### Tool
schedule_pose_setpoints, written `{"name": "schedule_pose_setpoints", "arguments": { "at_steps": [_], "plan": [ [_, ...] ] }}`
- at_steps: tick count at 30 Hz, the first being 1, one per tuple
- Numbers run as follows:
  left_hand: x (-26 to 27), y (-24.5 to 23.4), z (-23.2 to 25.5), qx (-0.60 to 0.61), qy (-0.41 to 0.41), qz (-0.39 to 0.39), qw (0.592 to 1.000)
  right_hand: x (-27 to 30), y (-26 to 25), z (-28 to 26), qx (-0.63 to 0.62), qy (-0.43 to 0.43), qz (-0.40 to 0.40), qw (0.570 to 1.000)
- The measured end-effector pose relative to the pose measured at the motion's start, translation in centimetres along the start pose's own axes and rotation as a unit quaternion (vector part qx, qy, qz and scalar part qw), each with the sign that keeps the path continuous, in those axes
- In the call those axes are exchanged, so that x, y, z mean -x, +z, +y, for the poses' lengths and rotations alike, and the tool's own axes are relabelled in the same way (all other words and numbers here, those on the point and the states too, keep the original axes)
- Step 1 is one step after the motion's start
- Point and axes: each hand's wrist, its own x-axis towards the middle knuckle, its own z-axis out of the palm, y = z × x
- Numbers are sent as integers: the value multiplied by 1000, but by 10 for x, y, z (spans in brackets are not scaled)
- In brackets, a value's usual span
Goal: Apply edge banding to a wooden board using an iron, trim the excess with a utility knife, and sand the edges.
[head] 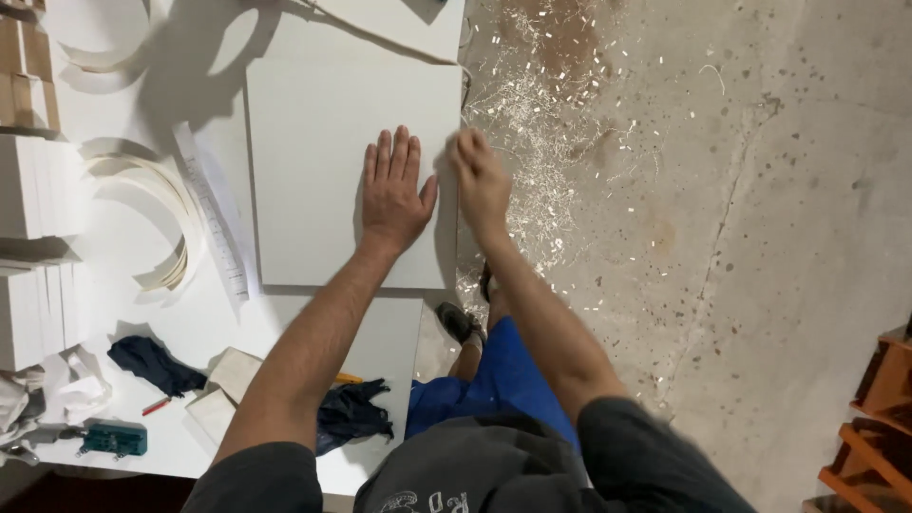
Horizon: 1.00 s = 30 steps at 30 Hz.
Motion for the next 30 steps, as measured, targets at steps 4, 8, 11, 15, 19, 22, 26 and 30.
{"name": "schedule_pose_setpoints", "arguments": {
  "at_steps": [4,8,11,15,19,22,26,30],
  "plan": [
    [1,6,-3,-20,0,-3,1000,72,-33,-13,58,-32,-7,998],
    [1,5,-5,-33,1,-4,999,132,-40,-17,52,17,30,998],
    [4,8,-5,-28,0,2,1000,107,-33,-13,-27,4,47,999],
    [0,13,-5,-24,-4,14,1000,144,-41,-32,42,18,22,999],
    [3,13,-6,-25,0,15,1000,67,-23,-37,37,-4,15,999],
    [2,12,-5,-35,0,14,999,114,-28,-24,30,-4,16,999],
    [9,6,-3,-35,1,10,999,105,-27,-17,20,-13,15,1000],
    [4,5,-6,-21,3,33,999,35,-6,-29,65,-14,10,998]
  ]
}}
